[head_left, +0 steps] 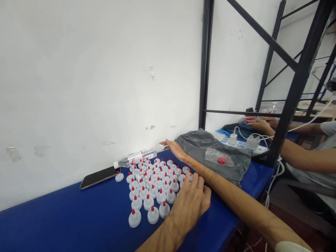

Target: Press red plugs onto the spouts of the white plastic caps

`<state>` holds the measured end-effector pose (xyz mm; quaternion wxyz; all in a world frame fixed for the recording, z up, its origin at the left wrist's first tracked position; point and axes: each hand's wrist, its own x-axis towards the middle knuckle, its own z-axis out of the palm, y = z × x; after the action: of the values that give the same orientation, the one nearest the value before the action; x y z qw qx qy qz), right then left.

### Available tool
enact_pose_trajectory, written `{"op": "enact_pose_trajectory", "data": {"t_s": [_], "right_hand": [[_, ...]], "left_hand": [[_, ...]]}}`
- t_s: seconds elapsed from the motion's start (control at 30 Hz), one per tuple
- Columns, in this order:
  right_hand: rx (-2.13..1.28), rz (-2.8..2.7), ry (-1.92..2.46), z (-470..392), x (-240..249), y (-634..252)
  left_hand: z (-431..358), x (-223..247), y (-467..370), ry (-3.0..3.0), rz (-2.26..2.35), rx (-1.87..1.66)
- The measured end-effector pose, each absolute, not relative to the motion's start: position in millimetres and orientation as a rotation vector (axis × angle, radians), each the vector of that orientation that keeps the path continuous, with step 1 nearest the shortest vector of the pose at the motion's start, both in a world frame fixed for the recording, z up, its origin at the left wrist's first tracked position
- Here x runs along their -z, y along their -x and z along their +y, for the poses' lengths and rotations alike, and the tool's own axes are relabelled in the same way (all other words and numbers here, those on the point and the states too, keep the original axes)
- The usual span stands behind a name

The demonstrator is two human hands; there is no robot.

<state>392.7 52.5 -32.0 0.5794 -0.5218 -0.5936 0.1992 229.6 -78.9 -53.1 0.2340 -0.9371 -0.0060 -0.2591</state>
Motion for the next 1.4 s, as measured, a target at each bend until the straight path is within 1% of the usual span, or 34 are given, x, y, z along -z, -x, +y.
{"op": "enact_pose_trajectory", "data": {"t_s": [0.13, 0.2, 0.27, 0.33, 0.4, 0.5, 0.6, 0.73, 0.93, 1.03, 1.1, 1.13, 1.23, 1.33, 1.4], "right_hand": [[-0.442, -1.390, 1.237, 54, 33, -397], [-0.428, -1.383, 1.247, 55, 32, -400], [-0.415, -1.376, 1.256, 55, 31, -403], [-0.405, -1.370, 1.261, 54, 29, -405], [-0.397, -1.366, 1.267, 54, 27, -406], [-0.385, -1.372, 1.284, 54, 25, -406], [-0.373, -1.387, 1.302, 52, 24, -404], [-0.336, -1.414, 1.319, 42, 18, -398], [-0.188, -1.455, 1.282, 21, -12, -386], [-0.128, -1.472, 1.192, 2, -35, -356], [-0.131, -1.507, 1.116, -18, -47, -316], [-0.154, -1.529, 1.068, -29, -50, -290], [-0.462, -1.666, 0.884, -62, -41, -208], [-0.755, -1.918, 0.726, -78, -8, -144], [-0.920, -1.988, 0.710, -76, 16, -123]], "left_hand": [[-88, 37, -214, 2.517, 0.057, 0.753], [-82, 23, -196, 2.560, 0.027, 0.834], [-64, 9, -170, 2.612, -0.047, 0.995], [-36, 1, -138, 2.733, -0.309, 1.111], [0, 2, -105, 2.731, -0.799, 1.181], [52, 21, -66, 2.615, -1.236, 1.228], [86, 47, -49, 2.640, -1.488, 1.139], [92, 60, -51, 2.781, -1.491, 1.078], [63, 45, -43, 2.809, -1.561, 1.144], [52, 47, -14, 2.835, -1.508, 1.162], [46, 51, 10, 2.845, -1.456, 1.128], [45, 51, 21, 2.839, -1.464, 1.132], [44, 46, 43, 2.795, -1.613, 1.253], [46, 33, 53, 2.715, -1.773, 1.410], [44, 25, 56, 2.694, -1.737, 1.419]]}}
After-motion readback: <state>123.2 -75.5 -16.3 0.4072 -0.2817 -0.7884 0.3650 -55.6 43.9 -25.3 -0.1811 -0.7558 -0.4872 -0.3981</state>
